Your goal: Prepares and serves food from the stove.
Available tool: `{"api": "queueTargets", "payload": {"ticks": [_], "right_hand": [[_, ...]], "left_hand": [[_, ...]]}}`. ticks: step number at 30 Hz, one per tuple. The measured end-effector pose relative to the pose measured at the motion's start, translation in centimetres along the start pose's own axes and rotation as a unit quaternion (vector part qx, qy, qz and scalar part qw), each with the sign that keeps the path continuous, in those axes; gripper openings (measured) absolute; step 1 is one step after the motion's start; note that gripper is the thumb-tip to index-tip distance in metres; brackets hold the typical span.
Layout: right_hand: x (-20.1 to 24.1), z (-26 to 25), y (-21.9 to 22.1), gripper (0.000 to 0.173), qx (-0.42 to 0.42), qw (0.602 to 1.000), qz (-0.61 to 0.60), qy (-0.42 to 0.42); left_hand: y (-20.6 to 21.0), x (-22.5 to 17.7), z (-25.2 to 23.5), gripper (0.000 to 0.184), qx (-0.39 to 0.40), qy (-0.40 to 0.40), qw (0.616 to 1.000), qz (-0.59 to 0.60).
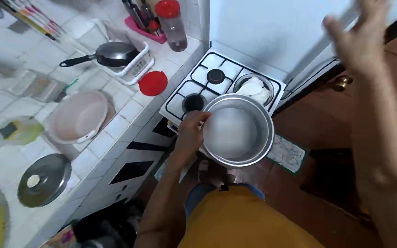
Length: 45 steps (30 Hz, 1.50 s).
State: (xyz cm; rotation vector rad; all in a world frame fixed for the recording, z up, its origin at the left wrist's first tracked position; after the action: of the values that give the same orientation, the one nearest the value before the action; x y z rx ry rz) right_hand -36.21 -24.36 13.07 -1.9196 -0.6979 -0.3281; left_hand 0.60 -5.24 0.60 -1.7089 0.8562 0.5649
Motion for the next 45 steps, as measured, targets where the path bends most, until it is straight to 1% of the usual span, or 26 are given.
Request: {"api": "queueTargets", "payload": {"ticks": [1,2,4,6,8,9,11,12,13,15,18,20,24,26,29,31,33,35,37,39,41,43,45], "right_hand": [[0.6,3.9,1.5,0.063,0.037,0.998,-0.028,0.041],[1.4,8.3,3.1,0.062,0.069,0.99,-0.066,0.107],[0.2,16.8,7.6,0.059,0.064,0.966,-0.147,0.202],[0.7,22.4,11.7,0.063,0.052,0.915,-0.255,0.308],[2.6,25.3,14.0,0.073,0.037,0.848,-0.338,0.407],[3.5,25.9,14.5,0.072,0.007,0.813,-0.376,0.445],[4.7,26.4,14.9,0.06,-0.074,0.748,-0.43,0.499],[5.2,26.8,15.0,0.056,-0.108,0.733,-0.44,0.508],[5.6,27.4,15.0,0.054,-0.128,0.728,-0.442,0.508],[6.6,28.5,14.2,0.055,-0.155,0.733,-0.441,0.495],[8.1,30.6,10.8,0.056,-0.193,0.75,-0.418,0.475],[8.4,32.0,7.8,0.056,-0.218,0.768,-0.386,0.463],[7.0,32.6,2.7,0.062,-0.283,0.782,-0.329,0.447],[5.7,31.9,1.2,0.064,-0.323,0.771,-0.33,0.438],[3.0,30.3,-0.3,0.065,-0.372,0.753,-0.352,0.413],[1.4,29.2,-1.1,0.065,-0.388,0.756,-0.35,0.395],[0.0,28.1,-1.7,0.068,-0.384,0.774,-0.334,0.377],[-1.3,26.7,-2.1,0.071,-0.357,0.809,-0.305,0.354],[-2.3,24.8,-2.2,0.071,-0.328,0.844,-0.282,0.318],[-3.0,22.5,-2.6,0.066,-0.306,0.871,-0.273,0.27],[-3.7,20.1,-3.1,0.063,-0.289,0.892,-0.272,0.214],[-3.8,18.5,-3.5,0.062,-0.26,0.91,-0.273,0.169],[-3.4,17.4,-4.1,0.06,-0.24,0.92,-0.278,0.134]], "left_hand": [[-0.1,0.2,-0.8,0.019,0.025,0.016,1.0,-0.004],[-0.2,0.4,-1.5,0.02,0.047,0.03,0.998,-0.005],[-0.2,0.9,-2.8,0.021,0.083,0.046,0.995,0.005],[-0.1,1.5,-4.7,0.02,0.106,0.064,0.992,0.008],[0.5,1.8,-7.2,0.022,0.129,0.079,0.989,0.003],[1.0,2.0,-8.6,0.024,0.147,0.082,0.986,0.006],[2.9,2.8,-12.1,0.027,0.203,0.085,0.976,0.006],[4.4,3.3,-14.1,0.028,0.235,0.085,0.968,0.001],[6.3,3.6,-16.1,0.03,0.271,0.077,0.959,-0.008],[9.2,3.7,-18.7,0.039,0.33,0.055,0.942,-0.033],[11.8,3.4,-19.0,0.062,0.392,0.007,0.918,-0.062],[13.0,3.6,-18.0,0.071,0.402,-0.005,0.913,-0.063],[14.8,3.8,-16.0,0.085,0.378,0.0,0.921,-0.095],[15.3,3.8,-15.7,0.083,0.363,-0.003,0.926,-0.107],[14.8,3.2,-15.1,0.07,0.339,-0.007,0.935,-0.103],[12.3,2.4,-13.9,0.057,0.299,-0.011,0.949,-0.099],[10.2,1.2,-13.5,0.05,0.235,0.001,0.968,-0.089],[8.2,-1.9,-13.6,0.047,0.184,0.038,0.979,-0.082],[6.6,-6.7,-13.2,0.042,0.158,0.126,0.974,-0.099],[6.7,-11.2,-12.6,0.034,0.142,0.245,0.947,-0.152],[8.7,-14.2,-13.1,0.025,0.127,0.328,0.909,-0.223],[11.1,-15.9,-14.3,0.025,0.122,0.356,0.875,-0.305],[12.9,-16.5,-15.2,0.025,0.121,0.357,0.844,-0.381]]}}
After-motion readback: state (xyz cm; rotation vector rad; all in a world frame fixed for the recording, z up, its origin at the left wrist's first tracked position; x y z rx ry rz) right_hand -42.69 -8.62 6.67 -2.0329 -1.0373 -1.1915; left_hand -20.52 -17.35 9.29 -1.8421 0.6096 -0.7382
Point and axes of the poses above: each hand's wrist, its own z-axis away from the middle knuckle, its own y-axis out of the palm, x = y × z, the point moved 2 cm from there along -z, towards the middle knuckle, and after that the axes turned 3 degrees about -x, right-handed, at the moved point
